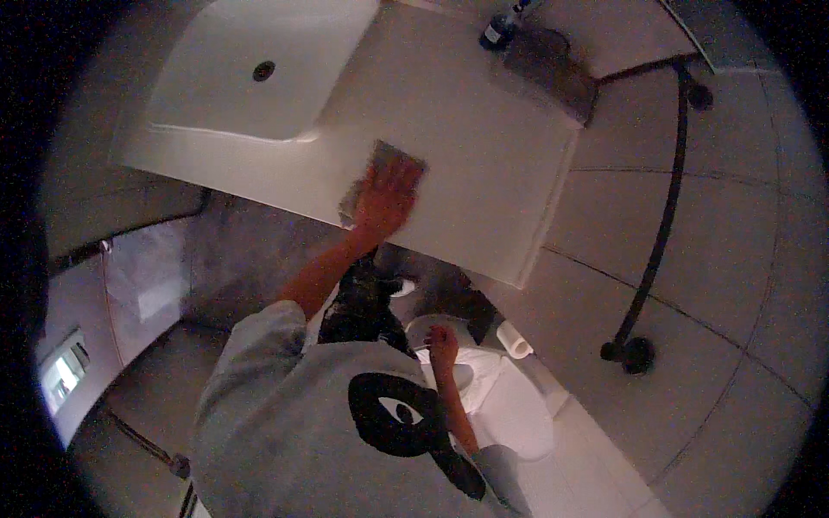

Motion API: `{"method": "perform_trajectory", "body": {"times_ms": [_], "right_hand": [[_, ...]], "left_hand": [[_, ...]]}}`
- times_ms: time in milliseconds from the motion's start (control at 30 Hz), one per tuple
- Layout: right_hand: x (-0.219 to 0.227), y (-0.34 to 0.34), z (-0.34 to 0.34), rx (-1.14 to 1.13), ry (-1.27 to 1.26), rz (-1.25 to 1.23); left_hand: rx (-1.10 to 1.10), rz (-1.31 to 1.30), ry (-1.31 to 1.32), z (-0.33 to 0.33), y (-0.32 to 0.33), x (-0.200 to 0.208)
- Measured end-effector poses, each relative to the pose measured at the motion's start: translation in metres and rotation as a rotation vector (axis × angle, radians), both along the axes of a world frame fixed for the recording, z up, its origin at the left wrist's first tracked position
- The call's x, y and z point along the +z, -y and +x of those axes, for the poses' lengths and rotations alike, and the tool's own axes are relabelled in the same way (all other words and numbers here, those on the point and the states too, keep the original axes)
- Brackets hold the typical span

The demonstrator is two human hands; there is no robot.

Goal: The person wipes down the bathroom counter, mirror, wall tiles, and shower glass by hand using a cloth.

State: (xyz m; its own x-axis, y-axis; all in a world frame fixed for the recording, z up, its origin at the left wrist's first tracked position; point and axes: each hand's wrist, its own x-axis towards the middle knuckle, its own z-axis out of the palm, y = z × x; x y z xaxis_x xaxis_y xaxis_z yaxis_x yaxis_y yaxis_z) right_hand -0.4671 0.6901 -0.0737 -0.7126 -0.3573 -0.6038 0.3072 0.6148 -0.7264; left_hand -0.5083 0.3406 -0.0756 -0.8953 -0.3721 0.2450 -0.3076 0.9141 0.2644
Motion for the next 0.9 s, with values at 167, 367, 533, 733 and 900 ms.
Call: {"method": "perform_trajectory", "body": {"times_ms": [167, 367, 533, 733, 900], "right_hand": [[0.014, 0.038, -0.03, 0.229, -0.474, 0.082], [0.025, 0.088, -0.044, 0.087, -0.366, -0.001], [0.014, 0.078, -0.021, 0.199, -0.285, 0.042], [0.039, 0.115, -0.036, 0.271, -0.449, 0.106], [0.035, 0.13, -0.051, 0.301, -0.419, 0.12]], "left_hand": [[-0.065, -0.025, 0.029, -0.005, 0.077, 0.005], [0.455, -0.106, -0.046, -0.037, 0.137, 0.01], [0.391, -0.048, 0.061, 0.0, 0.073, 0.028], [0.31, -0.046, 0.037, -0.018, 0.091, 0.006], [0.354, -0.168, -0.077, -0.126, 0.187, -0.007]]}}
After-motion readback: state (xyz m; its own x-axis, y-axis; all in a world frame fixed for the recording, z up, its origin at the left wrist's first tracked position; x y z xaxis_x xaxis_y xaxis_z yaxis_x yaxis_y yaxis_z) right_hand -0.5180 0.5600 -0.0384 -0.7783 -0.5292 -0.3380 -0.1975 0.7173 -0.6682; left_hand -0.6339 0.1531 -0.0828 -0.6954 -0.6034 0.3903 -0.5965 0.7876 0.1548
